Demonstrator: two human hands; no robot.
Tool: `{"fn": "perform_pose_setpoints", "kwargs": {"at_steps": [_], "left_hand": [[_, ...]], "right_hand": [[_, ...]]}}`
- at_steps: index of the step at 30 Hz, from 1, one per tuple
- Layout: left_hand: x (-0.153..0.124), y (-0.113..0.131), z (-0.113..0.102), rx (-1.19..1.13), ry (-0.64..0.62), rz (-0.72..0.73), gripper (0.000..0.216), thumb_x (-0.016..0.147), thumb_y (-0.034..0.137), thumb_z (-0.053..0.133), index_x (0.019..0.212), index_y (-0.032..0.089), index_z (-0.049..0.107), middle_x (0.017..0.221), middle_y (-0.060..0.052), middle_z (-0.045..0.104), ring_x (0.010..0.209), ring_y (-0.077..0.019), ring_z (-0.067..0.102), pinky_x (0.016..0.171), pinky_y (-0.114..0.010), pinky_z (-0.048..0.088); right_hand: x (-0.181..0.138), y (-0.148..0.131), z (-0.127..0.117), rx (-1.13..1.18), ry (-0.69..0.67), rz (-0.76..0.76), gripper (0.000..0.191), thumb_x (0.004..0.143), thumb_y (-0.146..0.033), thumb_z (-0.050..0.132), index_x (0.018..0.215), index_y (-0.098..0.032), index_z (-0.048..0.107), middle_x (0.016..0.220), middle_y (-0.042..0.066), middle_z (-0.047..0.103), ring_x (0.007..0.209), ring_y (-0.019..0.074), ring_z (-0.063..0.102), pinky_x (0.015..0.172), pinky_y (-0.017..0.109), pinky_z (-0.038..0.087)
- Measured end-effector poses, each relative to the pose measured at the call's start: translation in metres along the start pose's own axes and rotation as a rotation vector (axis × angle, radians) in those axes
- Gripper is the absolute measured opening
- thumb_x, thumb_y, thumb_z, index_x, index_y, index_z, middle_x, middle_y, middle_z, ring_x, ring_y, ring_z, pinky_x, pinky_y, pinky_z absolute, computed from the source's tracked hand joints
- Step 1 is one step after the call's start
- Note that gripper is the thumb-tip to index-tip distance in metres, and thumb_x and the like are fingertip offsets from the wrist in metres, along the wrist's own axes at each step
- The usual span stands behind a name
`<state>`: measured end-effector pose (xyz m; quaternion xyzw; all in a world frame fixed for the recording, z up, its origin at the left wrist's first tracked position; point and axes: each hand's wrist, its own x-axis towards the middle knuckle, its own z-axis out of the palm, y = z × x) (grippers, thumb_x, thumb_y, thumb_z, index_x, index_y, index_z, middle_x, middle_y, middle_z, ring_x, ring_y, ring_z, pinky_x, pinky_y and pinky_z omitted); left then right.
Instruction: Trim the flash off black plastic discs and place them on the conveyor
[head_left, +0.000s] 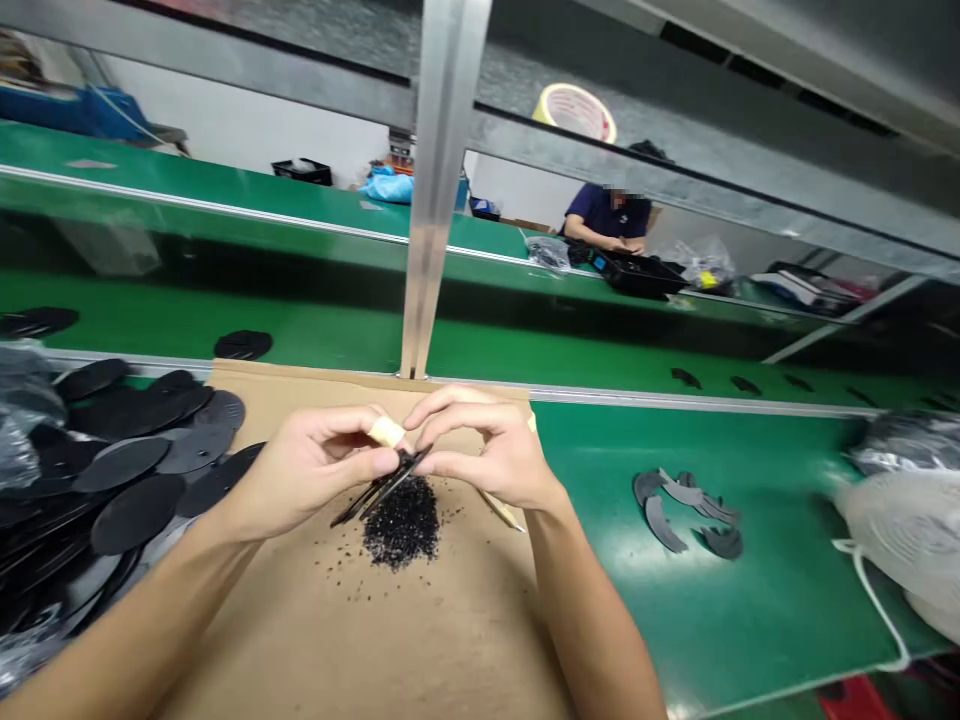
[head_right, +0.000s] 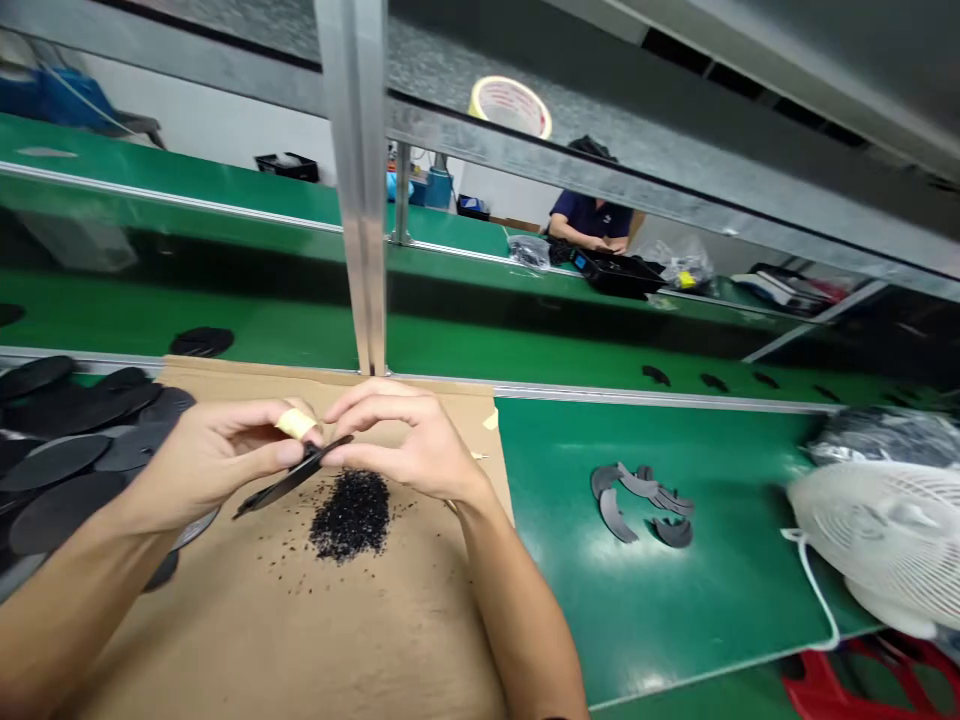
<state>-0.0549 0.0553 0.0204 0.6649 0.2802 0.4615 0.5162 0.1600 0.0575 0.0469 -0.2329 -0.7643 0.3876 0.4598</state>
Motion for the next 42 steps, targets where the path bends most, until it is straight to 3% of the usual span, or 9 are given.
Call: {"fn": "perform_pose_setpoints", "kwargs": {"at_steps": [12, 25, 30, 32, 34, 36, 38, 40, 42], "left_hand": [[-0.006, 0.026, -0.001, 0.469, -0.103, 0.177, 0.012, 0.095, 0.016, 0.066, 0.085, 0.017, 0.072, 0.079, 0.0, 0.069, 0.071, -0.0094, 0.062, 0.068, -0.02, 0.049], [-0.005, 0.019, 0.001, 0.215, -0.057, 0.038, 0.011, 0.095, 0.025, 0.066, 0.092, 0.02, 0.075, 0.086, -0.003, 0.071, 0.078, -0.0132, 0.065, 0.072, -0.023, 0.054], [-0.008, 0.018, 0.006, 0.16, 0.062, 0.064, 0.01, 0.093, 0.027, 0.07, 0.086, 0.021, 0.075, 0.082, -0.002, 0.071, 0.077, -0.013, 0.067, 0.071, -0.021, 0.056], [-0.008, 0.015, 0.007, 0.123, 0.103, 0.048, 0.016, 0.094, 0.036, 0.07, 0.089, 0.022, 0.076, 0.085, -0.002, 0.074, 0.078, -0.0143, 0.069, 0.072, -0.023, 0.058], [-0.009, 0.012, 0.007, 0.053, 0.09, 0.023, 0.038, 0.099, 0.055, 0.056, 0.098, 0.023, 0.077, 0.096, -0.005, 0.077, 0.086, -0.0181, 0.072, 0.079, -0.028, 0.062], [-0.008, 0.01, 0.008, 0.025, 0.052, 0.009, 0.055, 0.096, 0.069, 0.049, 0.114, 0.025, 0.075, 0.112, -0.008, 0.076, 0.098, -0.0231, 0.073, 0.088, -0.035, 0.063], [-0.007, 0.009, 0.008, 0.108, 0.096, -0.004, 0.054, 0.089, 0.068, 0.064, 0.121, 0.025, 0.072, 0.119, -0.007, 0.075, 0.103, -0.0255, 0.073, 0.091, -0.038, 0.064], [-0.006, 0.007, 0.008, 0.243, 0.202, -0.031, 0.042, 0.083, 0.053, 0.078, 0.114, 0.025, 0.074, 0.115, -0.005, 0.076, 0.1, -0.0243, 0.073, 0.089, -0.036, 0.064], [-0.006, 0.0, 0.004, 0.318, 0.294, -0.065, 0.032, 0.084, 0.047, 0.077, 0.107, 0.025, 0.075, 0.111, -0.005, 0.077, 0.098, -0.0232, 0.073, 0.089, -0.036, 0.064]], "right_hand": [[0.0, 0.004, -0.007, -0.115, -0.191, -0.08, 0.025, 0.104, -0.038, 0.071, 0.094, -0.016, 0.077, 0.095, 0.008, 0.071, 0.086, 0.0189, 0.069, 0.08, 0.031, 0.057], [-0.002, -0.004, -0.001, -0.201, -0.03, -0.253, 0.022, 0.104, -0.032, 0.071, 0.093, -0.013, 0.075, 0.093, 0.008, 0.07, 0.085, 0.0177, 0.068, 0.077, 0.029, 0.059], [-0.004, -0.005, 0.006, -0.222, 0.046, -0.245, 0.021, 0.105, -0.032, 0.071, 0.093, -0.015, 0.072, 0.093, 0.007, 0.069, 0.082, 0.0181, 0.066, 0.073, 0.031, 0.059], [-0.005, -0.006, 0.009, -0.234, 0.098, -0.268, 0.015, 0.103, -0.026, 0.073, 0.092, -0.015, 0.072, 0.093, 0.007, 0.069, 0.082, 0.0181, 0.067, 0.073, 0.031, 0.059], [-0.004, -0.007, 0.014, -0.253, 0.181, -0.277, 0.012, 0.101, -0.02, 0.074, 0.09, -0.016, 0.072, 0.092, 0.006, 0.069, 0.082, 0.0177, 0.066, 0.074, 0.031, 0.058], [-0.003, -0.008, 0.018, -0.262, 0.275, -0.263, 0.012, 0.099, -0.017, 0.076, 0.088, -0.016, 0.071, 0.091, 0.005, 0.068, 0.081, 0.0171, 0.065, 0.072, 0.03, 0.057], [-0.001, -0.007, 0.018, -0.249, 0.289, -0.214, 0.015, 0.101, -0.021, 0.075, 0.087, -0.016, 0.07, 0.091, 0.004, 0.068, 0.082, 0.0167, 0.064, 0.072, 0.029, 0.057], [-0.002, -0.001, 0.011, -0.212, 0.197, -0.116, 0.016, 0.103, -0.029, 0.073, 0.092, -0.017, 0.071, 0.097, 0.005, 0.069, 0.087, 0.0177, 0.066, 0.075, 0.03, 0.059], [-0.011, 0.01, -0.002, -0.249, 0.067, 0.033, 0.02, 0.1, -0.035, 0.077, 0.107, -0.018, 0.071, 0.11, 0.007, 0.069, 0.099, 0.0212, 0.067, 0.086, 0.035, 0.06]]}}
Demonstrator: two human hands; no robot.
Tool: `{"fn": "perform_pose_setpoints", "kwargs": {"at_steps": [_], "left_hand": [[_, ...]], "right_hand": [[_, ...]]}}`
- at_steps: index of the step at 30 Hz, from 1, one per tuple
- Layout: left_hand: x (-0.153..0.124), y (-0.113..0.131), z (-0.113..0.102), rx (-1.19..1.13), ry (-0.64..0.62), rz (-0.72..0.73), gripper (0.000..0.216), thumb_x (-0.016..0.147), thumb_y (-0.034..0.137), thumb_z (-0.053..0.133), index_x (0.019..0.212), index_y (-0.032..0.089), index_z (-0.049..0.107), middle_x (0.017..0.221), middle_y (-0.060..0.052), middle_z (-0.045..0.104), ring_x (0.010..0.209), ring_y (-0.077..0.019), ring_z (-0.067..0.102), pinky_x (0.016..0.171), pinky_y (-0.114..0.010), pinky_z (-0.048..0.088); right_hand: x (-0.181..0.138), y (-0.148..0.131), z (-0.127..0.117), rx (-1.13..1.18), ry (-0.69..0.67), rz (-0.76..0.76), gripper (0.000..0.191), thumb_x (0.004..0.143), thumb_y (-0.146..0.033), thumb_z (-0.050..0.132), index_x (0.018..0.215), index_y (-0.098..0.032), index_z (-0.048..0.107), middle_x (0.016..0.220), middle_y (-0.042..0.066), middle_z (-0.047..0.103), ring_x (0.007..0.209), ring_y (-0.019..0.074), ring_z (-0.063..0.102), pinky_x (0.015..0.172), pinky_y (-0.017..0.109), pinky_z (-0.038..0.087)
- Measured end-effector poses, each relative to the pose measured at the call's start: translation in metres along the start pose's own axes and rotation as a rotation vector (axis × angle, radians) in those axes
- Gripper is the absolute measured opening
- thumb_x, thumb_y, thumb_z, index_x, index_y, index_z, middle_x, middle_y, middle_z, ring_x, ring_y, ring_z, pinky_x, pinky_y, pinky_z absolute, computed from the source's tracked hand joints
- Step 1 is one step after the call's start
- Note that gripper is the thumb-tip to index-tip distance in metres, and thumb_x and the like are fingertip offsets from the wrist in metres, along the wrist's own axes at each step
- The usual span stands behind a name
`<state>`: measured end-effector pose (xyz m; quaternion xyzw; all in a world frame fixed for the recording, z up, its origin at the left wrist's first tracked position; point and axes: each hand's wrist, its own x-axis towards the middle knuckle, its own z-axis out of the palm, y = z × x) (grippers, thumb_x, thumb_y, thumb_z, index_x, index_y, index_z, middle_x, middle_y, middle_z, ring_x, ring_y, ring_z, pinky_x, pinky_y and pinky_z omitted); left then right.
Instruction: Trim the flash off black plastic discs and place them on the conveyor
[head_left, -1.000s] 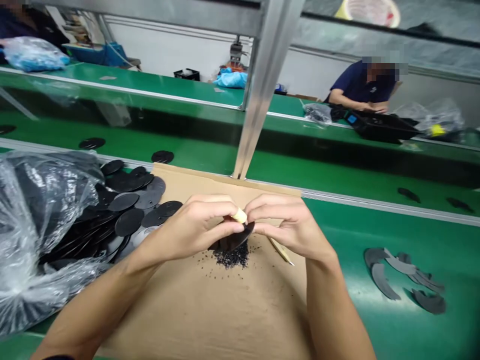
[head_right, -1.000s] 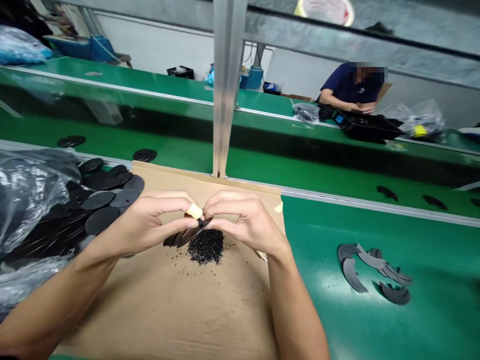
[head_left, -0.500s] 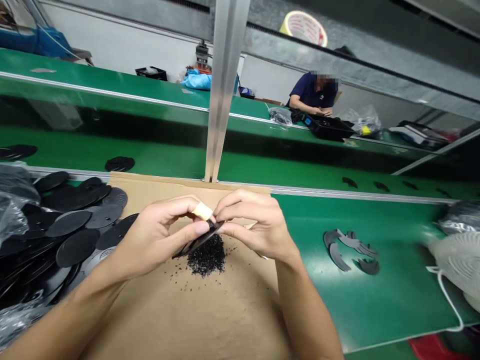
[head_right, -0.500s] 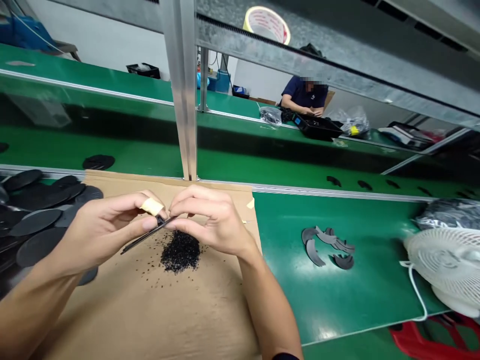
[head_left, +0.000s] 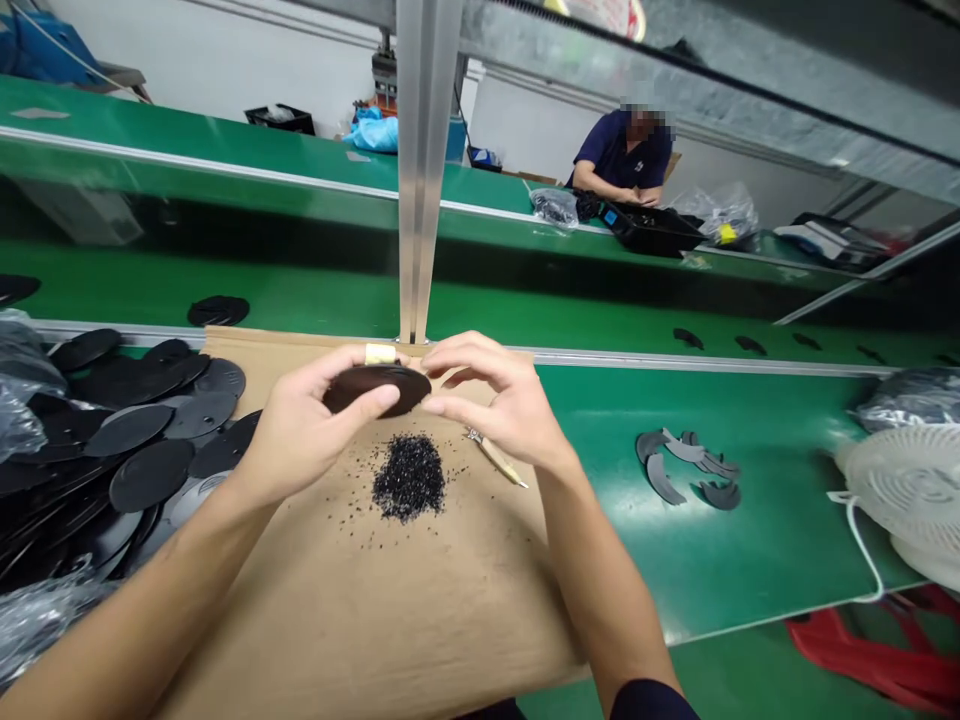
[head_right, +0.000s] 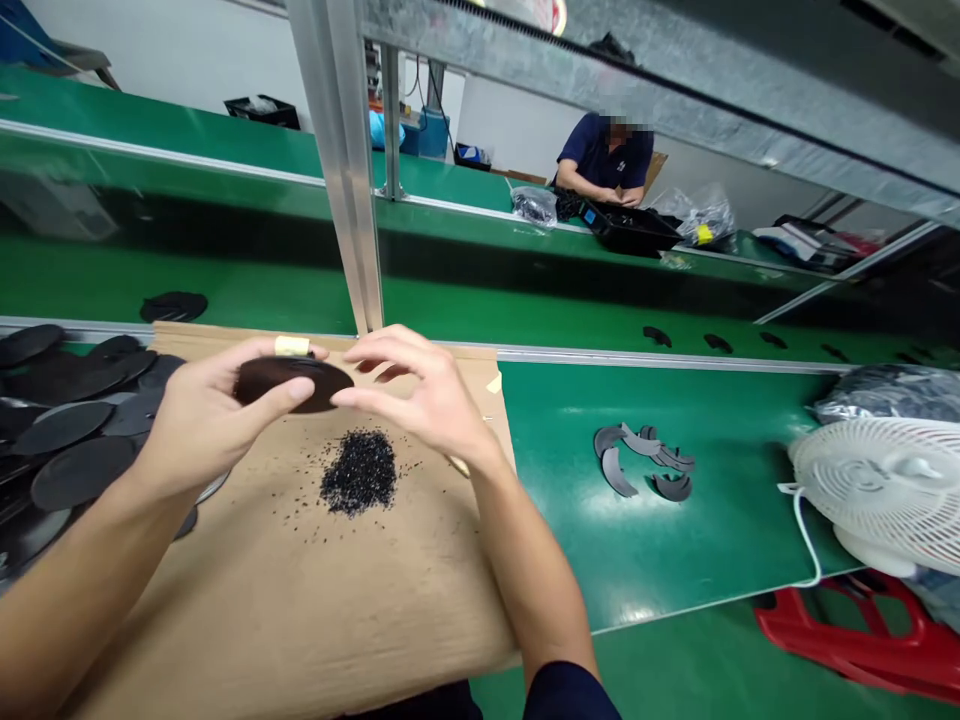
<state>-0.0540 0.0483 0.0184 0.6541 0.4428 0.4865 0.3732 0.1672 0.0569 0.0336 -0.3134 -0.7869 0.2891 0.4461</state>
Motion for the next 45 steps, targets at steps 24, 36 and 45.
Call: {"fn": "perform_pose_setpoints", "kwargs": {"at_steps": [24, 36, 45], "left_hand": [[-0.046, -0.079, 0.008, 0.072, -0.182, 0.304, 0.02, 0.094, 0.025, 0.071, 0.112, 0.017, 0.074, 0.101, -0.008, 0.077, 0.093, -0.0166, 0.07, 0.085, -0.032, 0.057], [-0.045, -0.077, 0.009, 0.018, -0.243, 0.267, 0.018, 0.093, 0.029, 0.071, 0.106, 0.018, 0.077, 0.093, -0.008, 0.079, 0.086, -0.0165, 0.071, 0.077, -0.031, 0.059], [-0.046, -0.076, 0.01, -0.038, -0.262, 0.252, 0.017, 0.091, 0.022, 0.073, 0.106, 0.017, 0.077, 0.094, -0.008, 0.079, 0.086, -0.0158, 0.072, 0.078, -0.03, 0.059]], "right_hand": [[-0.08, 0.042, 0.041, -0.313, -0.051, -0.041, 0.028, 0.107, -0.031, 0.058, 0.132, -0.018, 0.058, 0.104, 0.01, 0.066, 0.09, 0.0259, 0.063, 0.08, 0.04, 0.053], [-0.083, 0.041, 0.032, -0.276, -0.098, -0.047, 0.026, 0.107, -0.027, 0.061, 0.131, -0.018, 0.065, 0.101, 0.01, 0.069, 0.085, 0.0245, 0.065, 0.075, 0.037, 0.055], [-0.085, 0.038, 0.034, -0.29, -0.108, -0.032, 0.022, 0.109, -0.027, 0.057, 0.124, -0.014, 0.067, 0.094, 0.01, 0.068, 0.078, 0.0223, 0.064, 0.067, 0.034, 0.052]]}}
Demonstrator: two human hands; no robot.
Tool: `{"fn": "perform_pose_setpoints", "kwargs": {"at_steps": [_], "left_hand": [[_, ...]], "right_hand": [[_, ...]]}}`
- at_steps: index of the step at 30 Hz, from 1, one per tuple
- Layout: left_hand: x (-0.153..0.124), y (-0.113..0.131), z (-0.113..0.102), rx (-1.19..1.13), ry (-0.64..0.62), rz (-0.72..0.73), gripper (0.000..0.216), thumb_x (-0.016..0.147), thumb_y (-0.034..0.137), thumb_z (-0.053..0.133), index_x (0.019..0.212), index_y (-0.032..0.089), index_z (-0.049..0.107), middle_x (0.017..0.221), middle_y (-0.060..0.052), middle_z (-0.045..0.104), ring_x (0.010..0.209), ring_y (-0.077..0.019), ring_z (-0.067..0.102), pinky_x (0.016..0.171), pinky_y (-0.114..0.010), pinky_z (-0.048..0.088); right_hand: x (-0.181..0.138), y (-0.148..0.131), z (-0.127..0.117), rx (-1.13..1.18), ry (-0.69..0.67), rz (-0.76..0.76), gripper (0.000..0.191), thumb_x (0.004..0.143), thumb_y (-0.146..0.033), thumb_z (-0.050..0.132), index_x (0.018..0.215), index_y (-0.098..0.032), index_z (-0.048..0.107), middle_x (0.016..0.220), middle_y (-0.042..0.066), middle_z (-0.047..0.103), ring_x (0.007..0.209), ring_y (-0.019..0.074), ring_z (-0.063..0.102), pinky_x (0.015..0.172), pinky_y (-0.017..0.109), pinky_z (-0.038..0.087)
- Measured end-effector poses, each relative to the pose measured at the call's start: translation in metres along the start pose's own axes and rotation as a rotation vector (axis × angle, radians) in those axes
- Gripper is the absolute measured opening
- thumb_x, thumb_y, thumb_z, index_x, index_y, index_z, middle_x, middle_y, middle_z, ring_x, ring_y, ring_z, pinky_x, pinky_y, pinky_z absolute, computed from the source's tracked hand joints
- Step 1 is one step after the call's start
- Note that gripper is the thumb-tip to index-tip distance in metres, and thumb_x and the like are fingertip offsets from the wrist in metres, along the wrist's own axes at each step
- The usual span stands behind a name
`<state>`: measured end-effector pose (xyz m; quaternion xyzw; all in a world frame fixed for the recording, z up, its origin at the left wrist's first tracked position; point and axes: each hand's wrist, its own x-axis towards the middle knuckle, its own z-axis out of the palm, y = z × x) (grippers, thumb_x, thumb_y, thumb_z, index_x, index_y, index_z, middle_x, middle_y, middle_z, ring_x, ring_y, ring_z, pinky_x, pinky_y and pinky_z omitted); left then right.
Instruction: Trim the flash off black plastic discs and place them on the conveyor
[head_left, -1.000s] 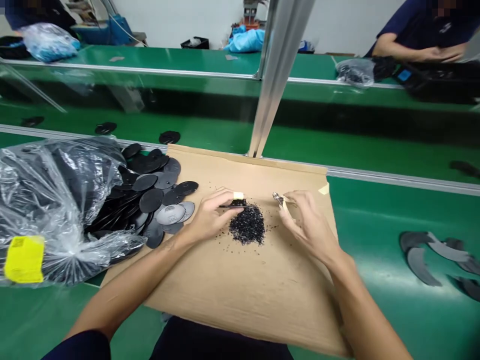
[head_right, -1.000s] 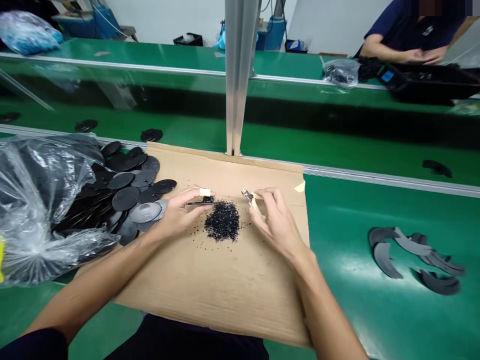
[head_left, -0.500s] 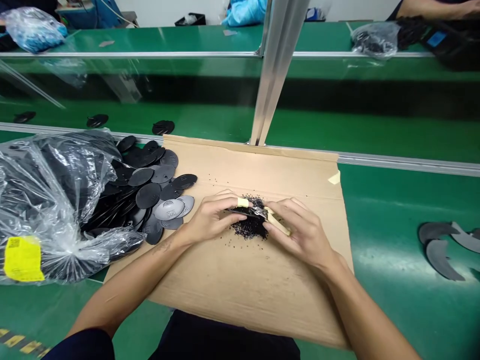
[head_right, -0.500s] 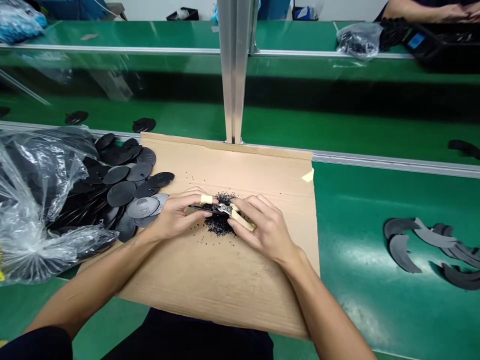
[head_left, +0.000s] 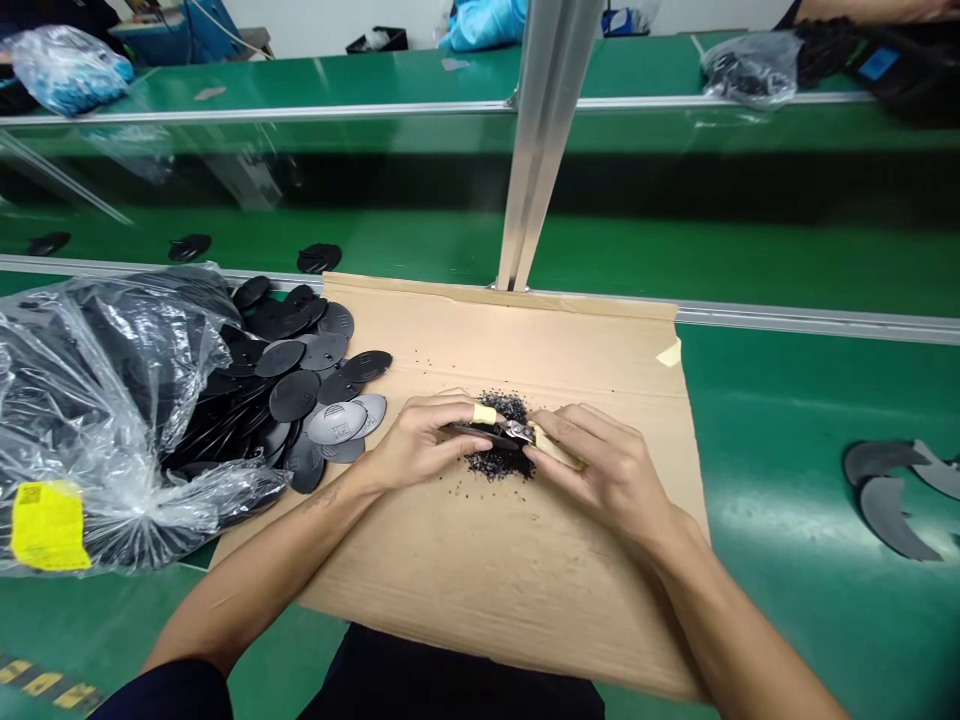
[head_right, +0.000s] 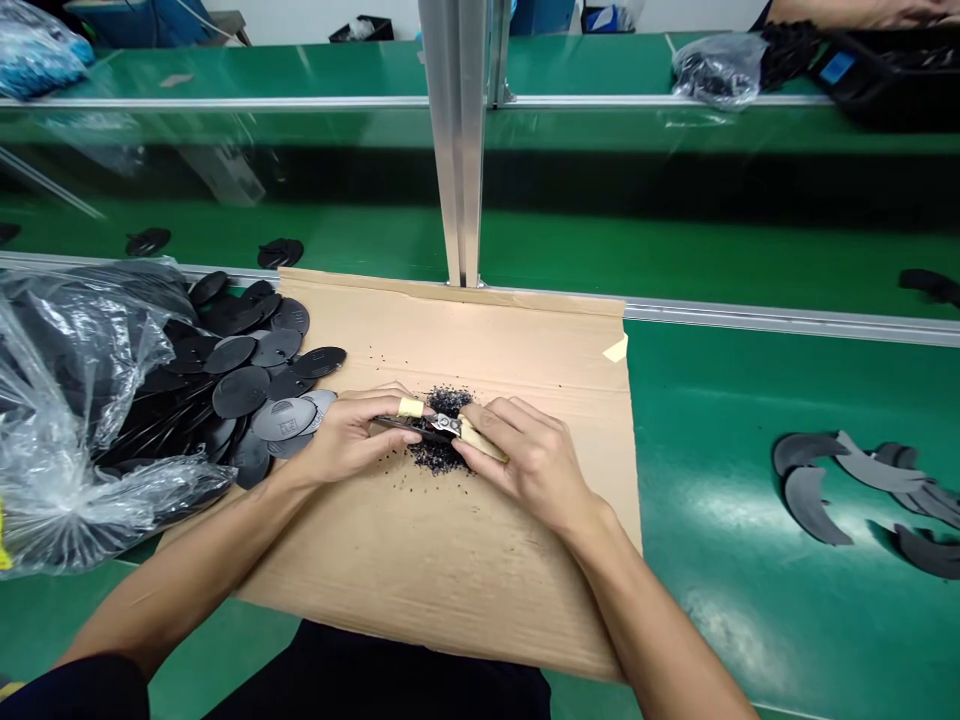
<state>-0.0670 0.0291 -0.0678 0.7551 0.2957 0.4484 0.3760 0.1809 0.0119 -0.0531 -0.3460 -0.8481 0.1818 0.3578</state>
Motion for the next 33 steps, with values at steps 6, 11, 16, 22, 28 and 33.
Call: {"fn": "perform_pose_setpoints", "kwargs": {"at_steps": [6, 11, 16, 22, 28, 33], "left_hand": [[0.001, 0.002, -0.004, 0.092, -0.038, 0.089, 0.02, 0.094, 0.021, 0.069, 0.113, 0.018, 0.074, 0.097, -0.009, 0.078, 0.09, -0.0172, 0.071, 0.08, -0.033, 0.058], [0.002, 0.005, -0.006, 0.233, -0.045, 0.156, 0.025, 0.096, 0.02, 0.066, 0.12, 0.019, 0.07, 0.094, -0.006, 0.076, 0.087, -0.0161, 0.068, 0.078, -0.031, 0.056], [-0.002, 0.007, -0.004, 0.472, -0.124, 0.185, 0.025, 0.097, 0.022, 0.064, 0.121, 0.021, 0.069, 0.099, -0.006, 0.076, 0.091, -0.0182, 0.067, 0.084, -0.035, 0.053], [-0.003, 0.006, 0.0, 0.274, 0.026, 0.058, 0.022, 0.096, 0.023, 0.066, 0.118, 0.018, 0.067, 0.103, -0.007, 0.078, 0.09, -0.0151, 0.071, 0.082, -0.03, 0.057], [-0.005, 0.007, 0.013, -0.024, 0.092, -0.099, 0.018, 0.094, 0.026, 0.071, 0.107, 0.017, 0.063, 0.102, -0.007, 0.077, 0.095, -0.015, 0.075, 0.083, -0.026, 0.062], [-0.006, 0.005, 0.005, 0.333, -0.063, 0.139, 0.022, 0.095, 0.016, 0.065, 0.117, 0.015, 0.068, 0.1, -0.01, 0.075, 0.092, -0.0168, 0.072, 0.082, -0.029, 0.061]], "right_hand": [[-0.002, -0.005, 0.004, 0.194, 0.029, 0.113, 0.022, 0.107, -0.03, 0.062, 0.12, -0.015, 0.071, 0.086, 0.005, 0.066, 0.068, 0.0168, 0.059, 0.059, 0.028, 0.049], [-0.003, 0.0, 0.001, 0.053, 0.05, 0.118, 0.025, 0.107, -0.03, 0.06, 0.122, -0.014, 0.071, 0.089, 0.008, 0.068, 0.074, 0.0199, 0.062, 0.064, 0.032, 0.052], [-0.004, 0.005, -0.001, -0.096, 0.02, 0.032, 0.025, 0.108, -0.029, 0.057, 0.122, -0.012, 0.069, 0.094, 0.011, 0.068, 0.08, 0.0228, 0.064, 0.068, 0.034, 0.051], [-0.005, -0.001, -0.002, 0.131, 0.034, 0.208, 0.02, 0.102, -0.033, 0.067, 0.115, -0.018, 0.067, 0.094, 0.007, 0.068, 0.08, 0.0212, 0.063, 0.067, 0.031, 0.051], [-0.004, -0.012, 0.01, 0.297, 0.155, 0.17, 0.012, 0.099, -0.023, 0.068, 0.109, -0.02, 0.063, 0.097, 0.005, 0.069, 0.078, 0.0194, 0.065, 0.063, 0.027, 0.049], [-0.005, -0.017, 0.011, 0.326, 0.154, 0.046, 0.012, 0.099, -0.013, 0.064, 0.109, -0.02, 0.065, 0.092, 0.005, 0.069, 0.077, 0.0189, 0.064, 0.064, 0.029, 0.05]]}}
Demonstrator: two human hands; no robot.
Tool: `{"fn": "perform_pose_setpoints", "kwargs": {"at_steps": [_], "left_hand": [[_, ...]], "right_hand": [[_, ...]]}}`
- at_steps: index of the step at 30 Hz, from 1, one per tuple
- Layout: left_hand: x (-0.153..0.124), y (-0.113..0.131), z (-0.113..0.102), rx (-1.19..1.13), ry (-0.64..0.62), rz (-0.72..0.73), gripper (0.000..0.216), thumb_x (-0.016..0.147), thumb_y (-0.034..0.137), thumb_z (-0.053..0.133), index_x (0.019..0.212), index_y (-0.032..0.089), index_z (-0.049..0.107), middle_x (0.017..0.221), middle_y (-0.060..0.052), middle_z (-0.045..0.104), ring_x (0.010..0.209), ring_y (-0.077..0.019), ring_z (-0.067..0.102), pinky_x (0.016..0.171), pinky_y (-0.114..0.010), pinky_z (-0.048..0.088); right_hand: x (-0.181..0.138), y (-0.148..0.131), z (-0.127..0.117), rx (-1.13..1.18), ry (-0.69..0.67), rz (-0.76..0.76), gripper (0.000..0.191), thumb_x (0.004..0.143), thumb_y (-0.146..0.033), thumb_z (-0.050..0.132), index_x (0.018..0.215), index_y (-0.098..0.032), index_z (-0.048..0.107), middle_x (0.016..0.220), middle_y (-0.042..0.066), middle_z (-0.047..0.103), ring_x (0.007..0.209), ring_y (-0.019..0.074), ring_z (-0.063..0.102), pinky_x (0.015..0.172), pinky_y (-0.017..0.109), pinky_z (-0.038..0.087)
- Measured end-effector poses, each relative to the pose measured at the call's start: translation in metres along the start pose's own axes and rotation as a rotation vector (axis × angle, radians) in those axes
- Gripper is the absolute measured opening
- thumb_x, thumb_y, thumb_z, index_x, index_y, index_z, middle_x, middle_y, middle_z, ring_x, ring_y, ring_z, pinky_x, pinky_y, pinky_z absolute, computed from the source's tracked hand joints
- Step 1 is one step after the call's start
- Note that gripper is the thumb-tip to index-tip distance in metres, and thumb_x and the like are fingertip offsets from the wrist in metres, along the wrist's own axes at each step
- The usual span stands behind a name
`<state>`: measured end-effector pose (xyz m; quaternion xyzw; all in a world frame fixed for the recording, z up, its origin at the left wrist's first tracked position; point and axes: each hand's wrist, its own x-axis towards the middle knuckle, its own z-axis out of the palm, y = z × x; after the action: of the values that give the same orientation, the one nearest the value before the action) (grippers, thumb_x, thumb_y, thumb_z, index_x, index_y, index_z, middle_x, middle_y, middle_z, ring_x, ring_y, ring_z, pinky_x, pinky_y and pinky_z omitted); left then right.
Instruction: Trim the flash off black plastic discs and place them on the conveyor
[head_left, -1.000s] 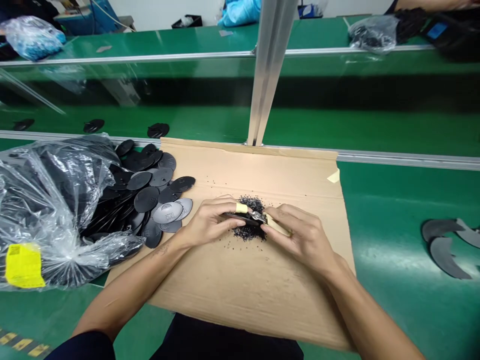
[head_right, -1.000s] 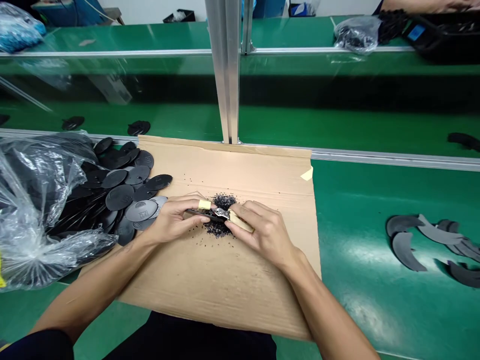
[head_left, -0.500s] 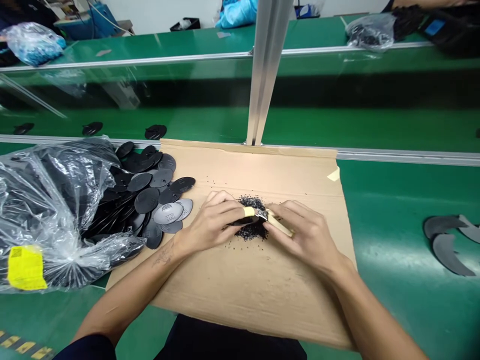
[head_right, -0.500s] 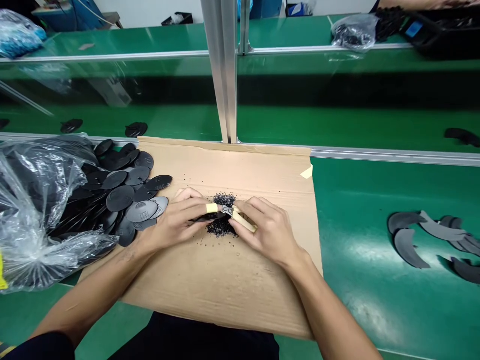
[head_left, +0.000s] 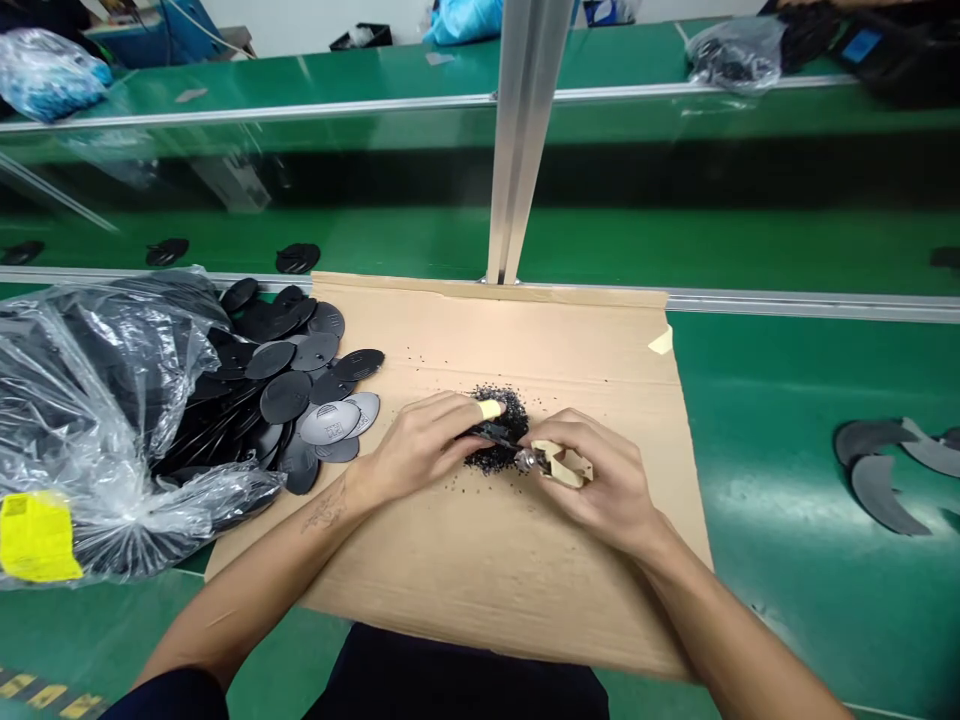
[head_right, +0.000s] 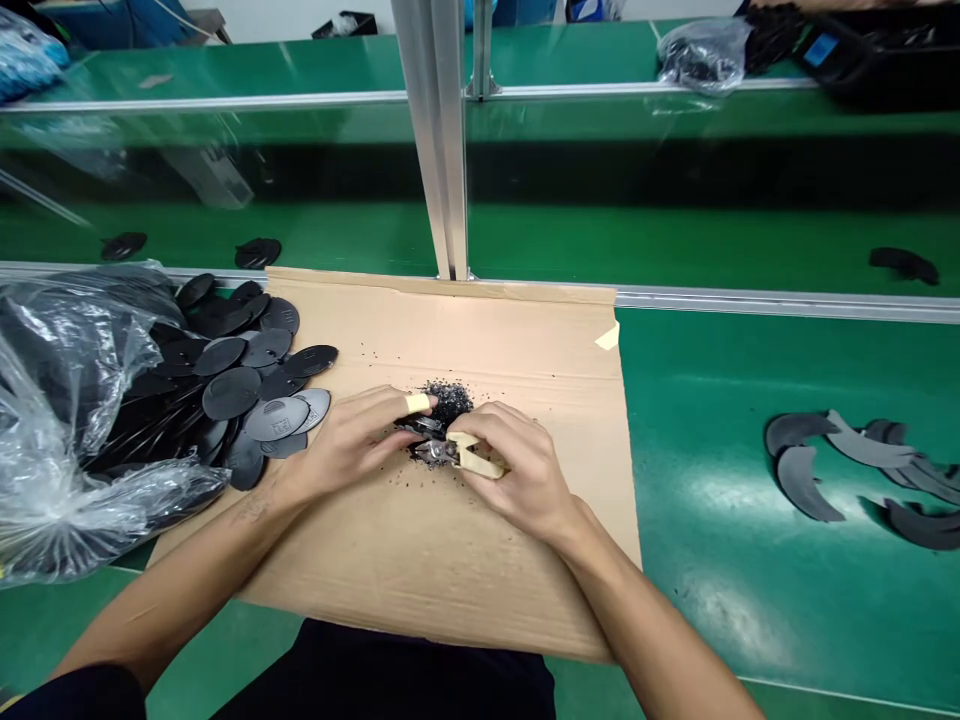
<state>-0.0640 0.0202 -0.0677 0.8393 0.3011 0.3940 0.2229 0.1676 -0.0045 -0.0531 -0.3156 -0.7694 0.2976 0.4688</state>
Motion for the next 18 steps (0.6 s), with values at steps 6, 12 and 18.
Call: {"fn": "perform_pose_setpoints", "kwargs": {"at_steps": [6, 12, 18], "left_hand": [[0.004, 0.0, -0.006, -0.14, -0.008, -0.091, 0.024, 0.094, 0.01, 0.061, 0.115, 0.016, 0.07, 0.103, -0.009, 0.075, 0.097, -0.0166, 0.072, 0.085, -0.029, 0.061], [0.003, 0.004, -0.003, -0.272, 0.011, -0.131, 0.025, 0.09, 0.008, 0.061, 0.111, 0.016, 0.071, 0.103, -0.009, 0.076, 0.099, -0.0166, 0.072, 0.087, -0.029, 0.06], [0.003, 0.005, -0.001, -0.282, 0.034, -0.12, 0.025, 0.09, 0.006, 0.059, 0.11, 0.016, 0.07, 0.102, -0.009, 0.075, 0.097, -0.0157, 0.072, 0.085, -0.028, 0.06]], "right_hand": [[0.003, 0.005, -0.016, -0.064, 0.048, 0.105, 0.012, 0.096, -0.016, 0.065, 0.108, -0.021, 0.065, 0.093, 0.005, 0.068, 0.077, 0.0204, 0.064, 0.065, 0.032, 0.05], [0.001, 0.022, -0.02, -0.341, -0.145, -0.051, 0.017, 0.101, -0.015, 0.054, 0.115, -0.019, 0.063, 0.095, 0.007, 0.069, 0.08, 0.0209, 0.063, 0.069, 0.033, 0.048], [0.001, 0.02, -0.02, -0.293, -0.123, -0.057, 0.017, 0.102, -0.015, 0.054, 0.116, -0.018, 0.062, 0.098, 0.007, 0.068, 0.082, 0.02, 0.064, 0.07, 0.033, 0.05]]}}
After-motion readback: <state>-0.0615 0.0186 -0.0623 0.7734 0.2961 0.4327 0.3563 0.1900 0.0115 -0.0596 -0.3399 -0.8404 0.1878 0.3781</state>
